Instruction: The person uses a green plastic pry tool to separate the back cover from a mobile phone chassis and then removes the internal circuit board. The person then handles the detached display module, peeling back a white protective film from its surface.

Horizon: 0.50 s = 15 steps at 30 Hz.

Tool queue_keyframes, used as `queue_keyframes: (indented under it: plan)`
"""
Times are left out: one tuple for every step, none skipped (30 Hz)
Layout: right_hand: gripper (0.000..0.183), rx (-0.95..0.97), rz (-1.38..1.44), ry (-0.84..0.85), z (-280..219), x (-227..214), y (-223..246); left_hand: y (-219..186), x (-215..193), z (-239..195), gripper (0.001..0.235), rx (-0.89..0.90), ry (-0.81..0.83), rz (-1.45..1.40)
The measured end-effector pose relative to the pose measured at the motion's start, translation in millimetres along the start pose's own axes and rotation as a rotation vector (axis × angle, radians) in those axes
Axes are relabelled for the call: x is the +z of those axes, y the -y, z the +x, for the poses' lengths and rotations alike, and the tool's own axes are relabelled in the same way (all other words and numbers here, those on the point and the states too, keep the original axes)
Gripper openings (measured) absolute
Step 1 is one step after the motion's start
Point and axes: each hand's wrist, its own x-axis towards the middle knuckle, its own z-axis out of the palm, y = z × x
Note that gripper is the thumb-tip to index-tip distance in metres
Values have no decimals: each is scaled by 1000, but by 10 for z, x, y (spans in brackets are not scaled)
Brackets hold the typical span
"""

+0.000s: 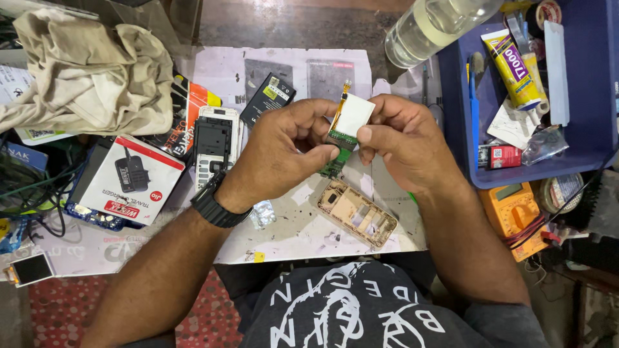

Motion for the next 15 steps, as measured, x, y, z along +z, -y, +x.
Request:
queue_keyframes:
  plan:
    - [11,-8,-9,4,-7,-2,-2,-4,5,-1,48,-3,-1,2]
    - [12,-6,-9,-4,-7,-2,-5,-12,4,0,48,-4,-3,6]
    - [13,-4,-8,-11,-7,1,-9,-20,3,1,48,-3,-3,12]
    - [14,-1,-7,-18,-7,2,-10,-27,4,2,47,-2,-4,17]
    - [14,-5,-15,-16,-9,4,-10,-36,4,3,47,-1,-5,22]
    - [13,-9,-23,-12,-9,5,-8,-44,6,4,47,6,-6,29]
    - [13,-13,-32,-8,-9,8,-5,-54,8,4,46,13,-8,36]
    - [13,-14,-38,-11,-8,12,-1,-66,4,4,46,19,-9,44]
    - [14,-14,-45,-13,-7,16,3,-79,0,3,45,28,-8,63]
    - [14,-15,-52,-17,-10,18,5,-88,-1,1,45,37,-7,81]
    - [14,-14,-52,-23,-9,18,7,-97,-1,2,44,45,-5,98]
    - [15,-11,-51,-29,-11,19,6,-104,1,-1,44,35,-8,98]
    - [15,-8,-51,-36,-12,21,5,-109,3,-4,44,25,-11,98]
    - [15,-11,-49,-30,-12,22,5,-115,5,-5,44,15,-15,98]
    - [15,-13,-47,-25,-13,23,7,-119,6,-2,44,18,-13,100]
